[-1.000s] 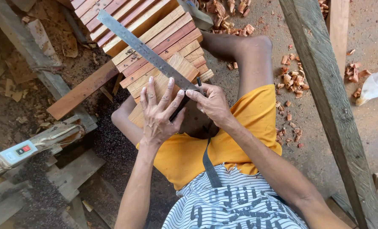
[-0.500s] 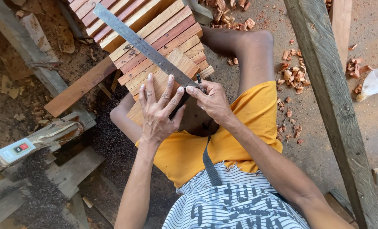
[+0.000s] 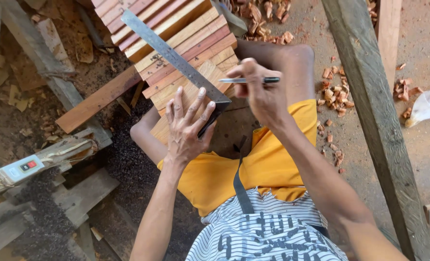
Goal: Measuring and marking a series of small wood blocks using a square and a pen.
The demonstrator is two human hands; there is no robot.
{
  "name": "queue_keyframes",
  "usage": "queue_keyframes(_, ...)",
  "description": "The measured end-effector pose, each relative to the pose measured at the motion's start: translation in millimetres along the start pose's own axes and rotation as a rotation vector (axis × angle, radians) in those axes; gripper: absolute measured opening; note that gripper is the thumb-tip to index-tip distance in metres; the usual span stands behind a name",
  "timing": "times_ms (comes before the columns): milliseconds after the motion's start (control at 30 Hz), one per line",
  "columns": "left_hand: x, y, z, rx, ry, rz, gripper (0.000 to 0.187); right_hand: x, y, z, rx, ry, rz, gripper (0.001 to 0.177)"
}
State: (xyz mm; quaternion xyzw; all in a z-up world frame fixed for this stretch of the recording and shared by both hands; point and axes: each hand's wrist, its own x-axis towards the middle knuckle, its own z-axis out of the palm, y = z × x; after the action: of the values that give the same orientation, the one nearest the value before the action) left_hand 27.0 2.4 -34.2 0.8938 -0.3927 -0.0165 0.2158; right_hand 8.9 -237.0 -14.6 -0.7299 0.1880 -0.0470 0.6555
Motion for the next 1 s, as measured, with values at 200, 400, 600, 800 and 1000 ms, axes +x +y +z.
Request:
queue_keyframes(200, 1, 1, -1, 0.013, 0.011, -0.001, 0.053, 36, -1, 31, -0.199, -0.095, -0.51, 0.017)
queue_keyframes(400, -1, -3, 3, 0.004, 0.012, 0.007, 0.054, 38, -5, 27, -0.223, -0.235, -0.572, 0.012)
queue_keyframes(600, -2, -3, 3, -0.016, 0.02, 0.011, 0.053, 10, -22, -10, -0.392, -0.32, -0.395, 0.018)
queue_keyframes(800, -2, 0, 0, 0.015, 0.003, -0.011, 0.056, -21, 38, -11, -0.525, -0.288, 0.007, 0.048)
queue_keyframes(1000, 1, 0, -31, -0.063, -0.086, -0.127, 0.091, -39, 86, 47, 0.163, -0.158, 0.224, 0.019)
